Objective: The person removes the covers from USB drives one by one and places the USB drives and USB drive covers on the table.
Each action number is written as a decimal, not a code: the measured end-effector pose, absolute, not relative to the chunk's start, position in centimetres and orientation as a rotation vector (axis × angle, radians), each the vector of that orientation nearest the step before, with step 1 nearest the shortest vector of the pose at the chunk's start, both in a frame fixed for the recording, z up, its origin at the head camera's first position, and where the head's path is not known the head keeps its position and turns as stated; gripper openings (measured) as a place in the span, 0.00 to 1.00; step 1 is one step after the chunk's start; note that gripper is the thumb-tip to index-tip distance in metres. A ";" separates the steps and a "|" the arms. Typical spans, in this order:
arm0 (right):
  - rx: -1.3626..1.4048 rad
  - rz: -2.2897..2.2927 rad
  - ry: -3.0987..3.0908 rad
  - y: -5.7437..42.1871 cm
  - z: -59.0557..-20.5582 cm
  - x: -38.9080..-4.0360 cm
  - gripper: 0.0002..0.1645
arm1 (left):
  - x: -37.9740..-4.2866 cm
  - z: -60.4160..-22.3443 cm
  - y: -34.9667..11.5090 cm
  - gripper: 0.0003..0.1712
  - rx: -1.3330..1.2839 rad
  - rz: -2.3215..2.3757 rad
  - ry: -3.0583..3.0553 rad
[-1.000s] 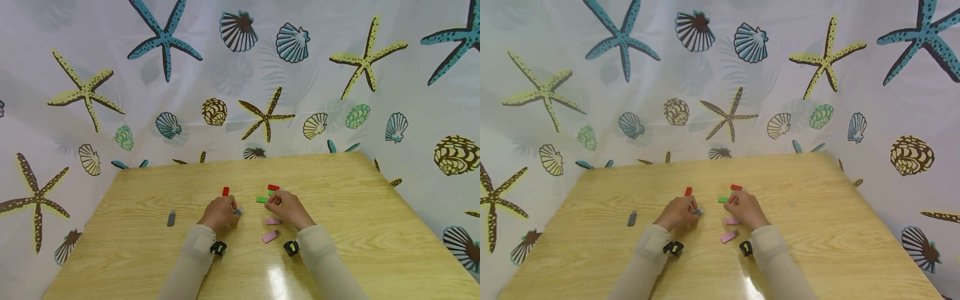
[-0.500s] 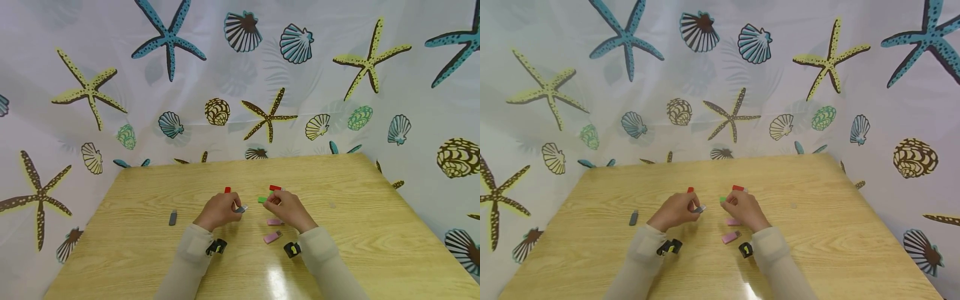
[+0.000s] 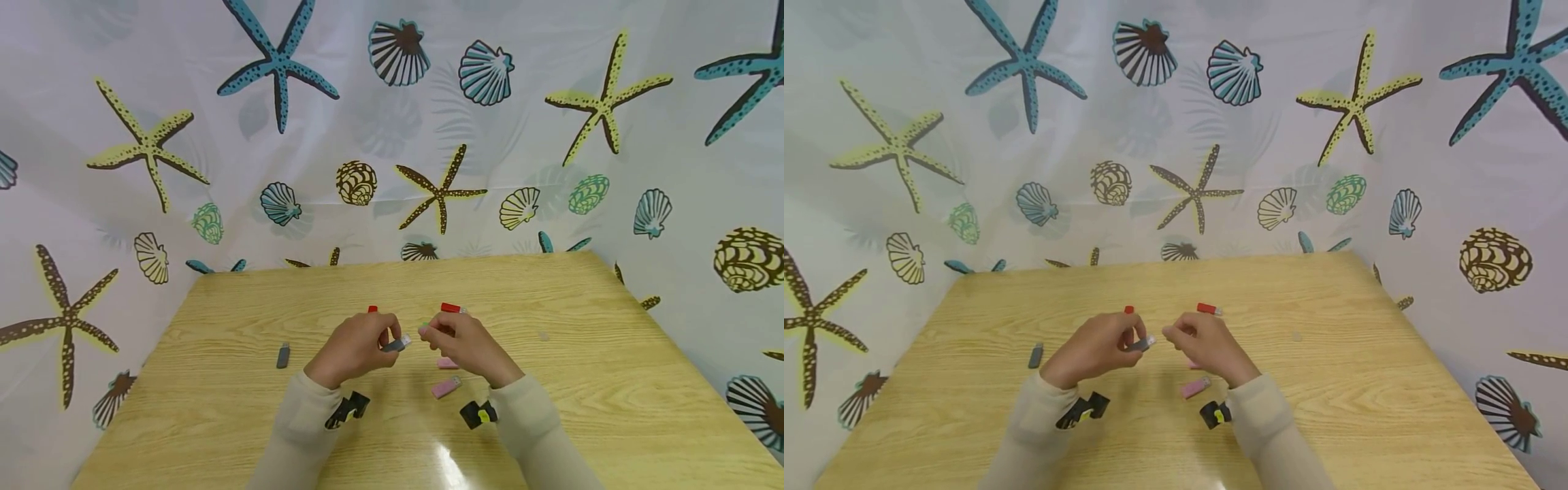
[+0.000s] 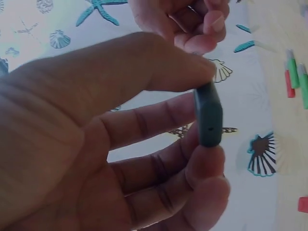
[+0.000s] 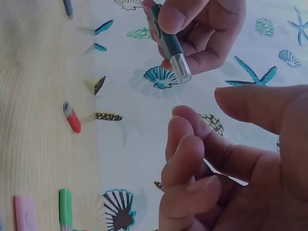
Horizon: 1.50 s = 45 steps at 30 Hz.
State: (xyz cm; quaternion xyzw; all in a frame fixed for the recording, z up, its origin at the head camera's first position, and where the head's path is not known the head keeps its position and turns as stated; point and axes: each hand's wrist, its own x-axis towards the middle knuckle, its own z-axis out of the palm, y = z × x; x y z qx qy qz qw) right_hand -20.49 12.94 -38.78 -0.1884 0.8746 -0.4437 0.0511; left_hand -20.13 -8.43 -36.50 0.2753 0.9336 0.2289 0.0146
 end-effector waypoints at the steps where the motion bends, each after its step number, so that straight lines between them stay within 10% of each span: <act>1: -0.585 -1.355 2.644 12.9 -38.6 -20.4 0.20 | -19.9 -36.3 -8.5 0.08 0.874 0.710 2.904; 45: -0.865 -1.580 2.148 12.8 -35.8 -18.2 0.22 | -17.2 -33.3 -8.9 0.13 1.076 1.048 2.856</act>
